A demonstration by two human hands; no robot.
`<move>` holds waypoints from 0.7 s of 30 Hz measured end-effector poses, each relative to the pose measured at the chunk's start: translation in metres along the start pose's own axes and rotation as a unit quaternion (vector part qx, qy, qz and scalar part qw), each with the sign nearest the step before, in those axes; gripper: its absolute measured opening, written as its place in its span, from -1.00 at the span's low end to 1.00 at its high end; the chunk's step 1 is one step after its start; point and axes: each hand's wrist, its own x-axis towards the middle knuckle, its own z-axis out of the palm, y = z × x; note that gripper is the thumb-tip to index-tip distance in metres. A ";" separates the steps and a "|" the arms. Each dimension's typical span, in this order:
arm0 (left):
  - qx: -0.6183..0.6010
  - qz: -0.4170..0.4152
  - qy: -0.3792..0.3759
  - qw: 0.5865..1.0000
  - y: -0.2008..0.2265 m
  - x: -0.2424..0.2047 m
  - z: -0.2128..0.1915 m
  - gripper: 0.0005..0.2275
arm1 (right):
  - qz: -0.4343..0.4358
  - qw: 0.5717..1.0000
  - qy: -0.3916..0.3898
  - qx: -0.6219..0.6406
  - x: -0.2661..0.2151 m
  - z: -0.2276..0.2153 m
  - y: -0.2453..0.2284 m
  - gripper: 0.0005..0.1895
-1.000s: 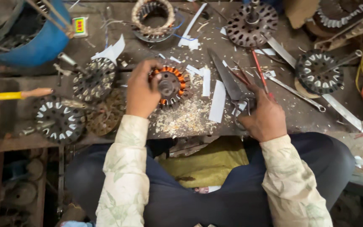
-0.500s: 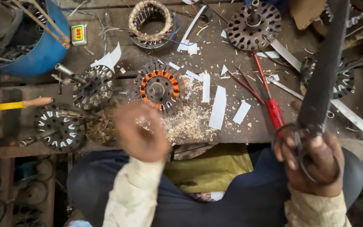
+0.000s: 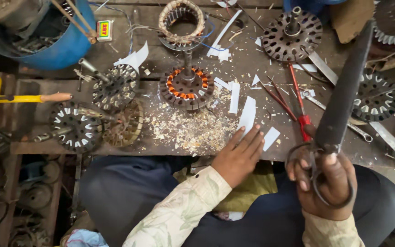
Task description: The person sits at a cluttered workbench and assembles a motor rotor by inserting small white insulating strips into the slots of a copper-wound component. They use scissors to cut the strips to size and a hammer to tap them into place, repeating the process for multiple slots.
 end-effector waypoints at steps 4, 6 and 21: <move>-0.023 0.046 0.024 0.998 -0.001 -0.007 0.001 -0.71 | 0.017 0.999 0.000 -0.052 0.002 0.018 -0.001 -0.27; -0.068 0.053 0.034 0.996 -0.002 -0.008 -0.001 -0.75 | 0.005 0.998 -0.011 -0.068 0.002 0.023 0.001 -0.27; -0.636 -0.448 0.306 0.549 -0.069 0.018 -0.040 -0.86 | 0.039 0.995 -0.044 -0.079 -0.040 0.010 0.084 -0.23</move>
